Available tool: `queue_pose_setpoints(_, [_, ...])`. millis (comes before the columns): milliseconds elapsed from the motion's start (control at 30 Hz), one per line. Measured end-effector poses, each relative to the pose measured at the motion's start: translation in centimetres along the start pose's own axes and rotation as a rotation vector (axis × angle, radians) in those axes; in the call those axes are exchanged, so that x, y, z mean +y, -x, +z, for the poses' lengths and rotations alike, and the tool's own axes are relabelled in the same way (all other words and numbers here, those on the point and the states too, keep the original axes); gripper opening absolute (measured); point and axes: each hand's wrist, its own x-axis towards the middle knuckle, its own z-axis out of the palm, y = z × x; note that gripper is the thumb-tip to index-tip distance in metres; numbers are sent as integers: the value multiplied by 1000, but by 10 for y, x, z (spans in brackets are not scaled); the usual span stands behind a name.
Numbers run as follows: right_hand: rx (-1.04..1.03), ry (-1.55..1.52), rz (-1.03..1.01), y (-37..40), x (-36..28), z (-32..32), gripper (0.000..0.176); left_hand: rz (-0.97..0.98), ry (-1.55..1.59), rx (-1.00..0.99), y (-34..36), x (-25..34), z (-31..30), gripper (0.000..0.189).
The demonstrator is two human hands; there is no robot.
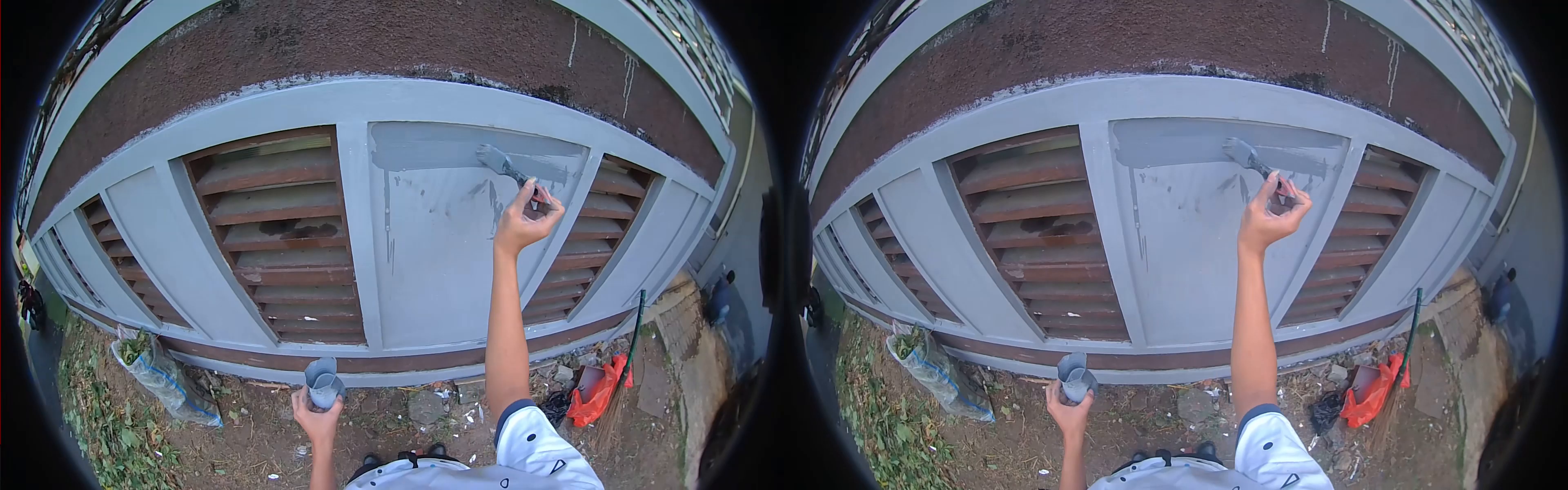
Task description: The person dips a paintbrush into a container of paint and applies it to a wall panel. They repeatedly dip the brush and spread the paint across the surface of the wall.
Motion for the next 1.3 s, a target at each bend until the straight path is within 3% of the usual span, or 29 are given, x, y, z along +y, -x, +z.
queue_pose_setpoints(233, [122,203,-247,-80,70,-57,22,-10,11,6,11,1,22,60])
queue_pose_setpoints(333, [64,280,-375,-64,72,-60,23,46,-100,-49,15,2,26,60])
queue_pose_setpoints(400, [-108,390,-506,-29,61,-51,24,30,-61,-52,19,7,29,60])
queue_pose_setpoints(467, [-224,277,-551,14,24,-36,29,57,12,-61,23,1,27,60])
queue_pose_setpoints(667, [-327,-226,-268,126,-65,4,33,-50,29,1,29,16,12,58])
queue_pose_setpoints(867, [-243,-272,35,110,-35,6,28,-12,-15,85,32,12,-4,59])
queue_pose_setpoints(1100, [-22,96,-186,-4,58,-65,23,-48,-17,89,35,2,-2,58])
queue_pose_setpoints(1167, [107,327,-244,-34,77,-81,21,-39,-36,64,36,1,2,58])
queue_pose_setpoints(1300, [135,379,-310,-55,86,-83,23,-17,-79,31,38,-4,9,60])
